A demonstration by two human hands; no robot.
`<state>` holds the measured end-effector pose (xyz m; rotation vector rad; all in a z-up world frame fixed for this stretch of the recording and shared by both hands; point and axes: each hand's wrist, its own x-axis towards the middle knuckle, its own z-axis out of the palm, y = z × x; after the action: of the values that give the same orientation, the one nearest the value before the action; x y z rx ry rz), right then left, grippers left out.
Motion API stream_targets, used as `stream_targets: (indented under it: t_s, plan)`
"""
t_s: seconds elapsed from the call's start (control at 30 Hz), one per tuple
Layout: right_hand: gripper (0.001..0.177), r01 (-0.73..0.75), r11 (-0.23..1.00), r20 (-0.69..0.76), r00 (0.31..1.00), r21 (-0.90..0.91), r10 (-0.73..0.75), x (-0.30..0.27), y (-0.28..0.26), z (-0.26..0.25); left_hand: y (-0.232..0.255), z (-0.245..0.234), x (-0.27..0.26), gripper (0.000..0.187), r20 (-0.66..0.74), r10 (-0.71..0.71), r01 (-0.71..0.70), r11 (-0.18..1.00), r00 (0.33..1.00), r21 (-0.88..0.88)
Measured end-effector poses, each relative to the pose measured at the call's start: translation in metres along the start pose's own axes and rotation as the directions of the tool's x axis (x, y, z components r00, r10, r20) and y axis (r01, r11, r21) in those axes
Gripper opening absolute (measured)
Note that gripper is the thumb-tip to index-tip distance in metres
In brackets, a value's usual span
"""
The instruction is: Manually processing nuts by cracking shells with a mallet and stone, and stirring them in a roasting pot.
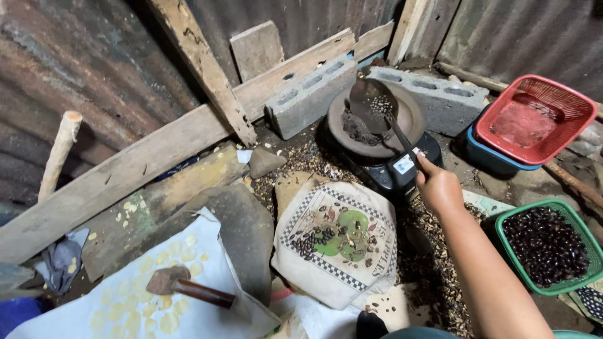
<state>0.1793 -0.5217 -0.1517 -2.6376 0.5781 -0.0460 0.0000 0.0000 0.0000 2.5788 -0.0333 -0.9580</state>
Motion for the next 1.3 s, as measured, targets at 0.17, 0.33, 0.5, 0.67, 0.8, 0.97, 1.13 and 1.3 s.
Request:
stream_targets:
  t_s: [0.17,0.33,0.5,0.67,0.8,0.97,1.13,1.3]
  plan:
    - [0.053,-0.014,0.981,0.037,0.999,-0.194,0.022,0.049,0.033,0.044,0.002,0.011,0.001,0.025,0.009,0.0,0.0,0.998,1.0,0.062]
    - [0.048,-0.029,0.984,-0.035,0.999,-0.174,0.024,0.079,0.047,0.052,-0.002,0.028,0.003,0.025,-0.008,0.006,-0.005,0.992,1.0,0.124]
    - [0.039,-0.03,0.984,0.04,0.999,0.173,0.023,0.075,0.011,0.046,-0.007,0.064,-0.002,0.025,-0.004,0.012,-0.011,0.985,1.0,0.174]
    - [0.016,0.548,0.763,-0.219,0.743,-0.344,-0.632,-0.031,-0.078,-0.004,0.002,0.081,0.075,0.006,-0.201,0.486,-0.402,0.847,0.85,0.347]
    - [0.015,0.635,0.755,0.196,0.73,0.161,-0.655,-0.078,-0.074,0.111,0.029,0.091,0.16,0.02,-0.134,0.47,-0.372,0.816,0.872,0.443]
    - [0.019,0.727,0.687,0.1,0.681,0.025,-0.725,-0.132,-0.038,0.158,0.045,0.136,0.242,0.031,-0.376,0.609,-0.526,0.793,0.699,0.306]
    - [0.013,0.684,0.728,-0.047,0.727,-0.036,-0.685,-0.14,0.046,0.147,0.071,0.153,0.281,0.054,-0.39,0.672,-0.643,0.732,0.63,0.225]
    - [0.067,0.196,0.947,0.212,0.967,-0.256,-0.143,-0.122,0.088,0.104,0.065,0.178,0.309,0.033,-0.472,0.668,-0.626,0.731,0.576,0.27]
